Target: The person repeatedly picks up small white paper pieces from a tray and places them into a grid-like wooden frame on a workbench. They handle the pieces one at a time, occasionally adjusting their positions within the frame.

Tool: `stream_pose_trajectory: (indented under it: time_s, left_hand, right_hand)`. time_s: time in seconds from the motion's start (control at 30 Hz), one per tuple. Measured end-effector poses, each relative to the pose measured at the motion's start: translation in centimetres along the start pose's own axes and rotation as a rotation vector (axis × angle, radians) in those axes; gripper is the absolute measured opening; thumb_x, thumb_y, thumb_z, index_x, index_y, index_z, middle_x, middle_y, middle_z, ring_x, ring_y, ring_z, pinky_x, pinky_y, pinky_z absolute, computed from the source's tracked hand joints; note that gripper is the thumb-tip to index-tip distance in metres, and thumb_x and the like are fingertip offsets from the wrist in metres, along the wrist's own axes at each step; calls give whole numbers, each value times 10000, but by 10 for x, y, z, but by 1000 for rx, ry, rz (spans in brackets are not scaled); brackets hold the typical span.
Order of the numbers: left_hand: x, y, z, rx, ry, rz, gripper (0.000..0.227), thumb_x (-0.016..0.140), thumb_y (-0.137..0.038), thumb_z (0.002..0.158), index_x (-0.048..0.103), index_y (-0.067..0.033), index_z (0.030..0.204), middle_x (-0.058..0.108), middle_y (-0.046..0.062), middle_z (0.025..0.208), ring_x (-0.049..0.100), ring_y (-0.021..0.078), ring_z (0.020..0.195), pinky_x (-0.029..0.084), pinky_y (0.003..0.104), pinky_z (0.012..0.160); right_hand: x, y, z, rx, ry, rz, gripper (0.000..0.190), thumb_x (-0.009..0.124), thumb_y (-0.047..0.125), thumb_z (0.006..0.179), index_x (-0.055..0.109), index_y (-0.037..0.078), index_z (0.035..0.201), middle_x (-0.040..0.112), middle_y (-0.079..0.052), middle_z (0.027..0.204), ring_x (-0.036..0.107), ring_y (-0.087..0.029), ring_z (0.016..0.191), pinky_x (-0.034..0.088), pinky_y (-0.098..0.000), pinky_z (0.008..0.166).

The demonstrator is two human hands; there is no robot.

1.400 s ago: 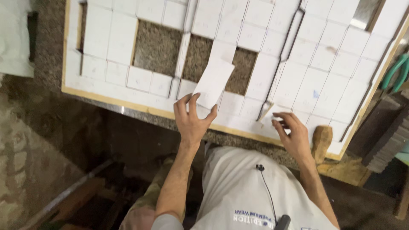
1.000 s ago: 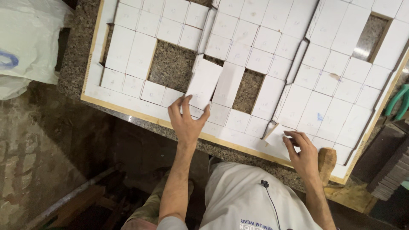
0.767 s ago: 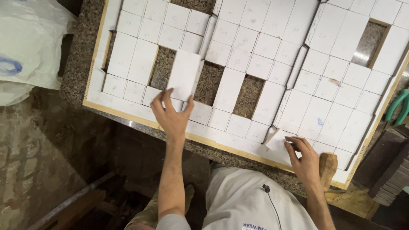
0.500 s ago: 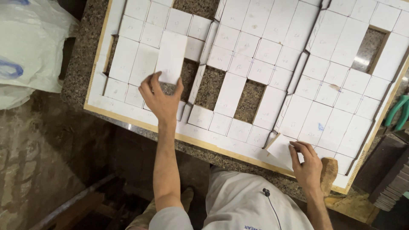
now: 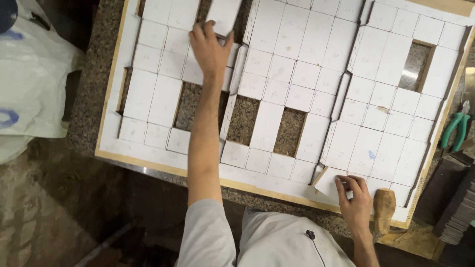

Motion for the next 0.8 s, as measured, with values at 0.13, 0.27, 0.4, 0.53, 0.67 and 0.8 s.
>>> stream_pose_trajectory:
  time_s: [0.13,0.27,0.4,0.53,0.67,0.8]
  left_hand:
    - [15,-11,-6,-17,1,45,685,817,-564,821,630,-32,1210,474,210,1282,496,372,1161,476,535,963]
    - [19,-21,-15,-104,59,20,677,817,-591,772,656,-87,1193,484,207,1268,475,413,1200,432,568,1005]
    - [6,-25,-16,-52,56,-50,629,789,-584,865,639,-97,1234,498,164,1233,508,368,1200,413,597,1113]
    - [3,-22,-24,4,58,-171,465,765,-460,921,681,-140,1248,530,126,1263,548,309,1219,399,596,1147]
    - [17,0,-19,-104,164,-304,358,737,-297,931,730,-192,1273,613,38,1352,538,307,1300,497,434,1102]
    - [19,20,6,6,337,-286,538,860,-331,819,701,-123,1288,662,61,1237,598,268,1209,372,548,1141]
  right_hand:
    - [5,3,2,18,-32,7,200,700,173,989,746,42,1132,682,-100,1075,689,-185,866,567,-317,637]
    - [8,4,-3,52,-58,18,189,702,162,1003,726,36,1141,678,-101,1039,682,-187,842,548,-325,661]
    - [11,9,0,60,-54,-25,172,710,147,988,728,32,1115,682,-106,1014,669,-196,812,538,-335,645]
    - [13,4,5,51,-63,-33,175,713,169,989,732,43,1109,687,-94,1002,671,-182,807,549,-327,651]
    - [19,-8,-3,48,-32,-56,186,705,190,1006,729,46,1120,693,-83,1012,673,-169,816,559,-320,674]
    - [19,-9,2,69,-38,-62,179,705,199,1010,731,46,1100,693,-85,993,670,-171,816,561,-319,660]
Point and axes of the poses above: each hand's wrist, its own z-axis towards the middle knuckle, its own x-axis out of the palm, y = z × x, the point moved 3 cm from there along z, towards the middle knuckle
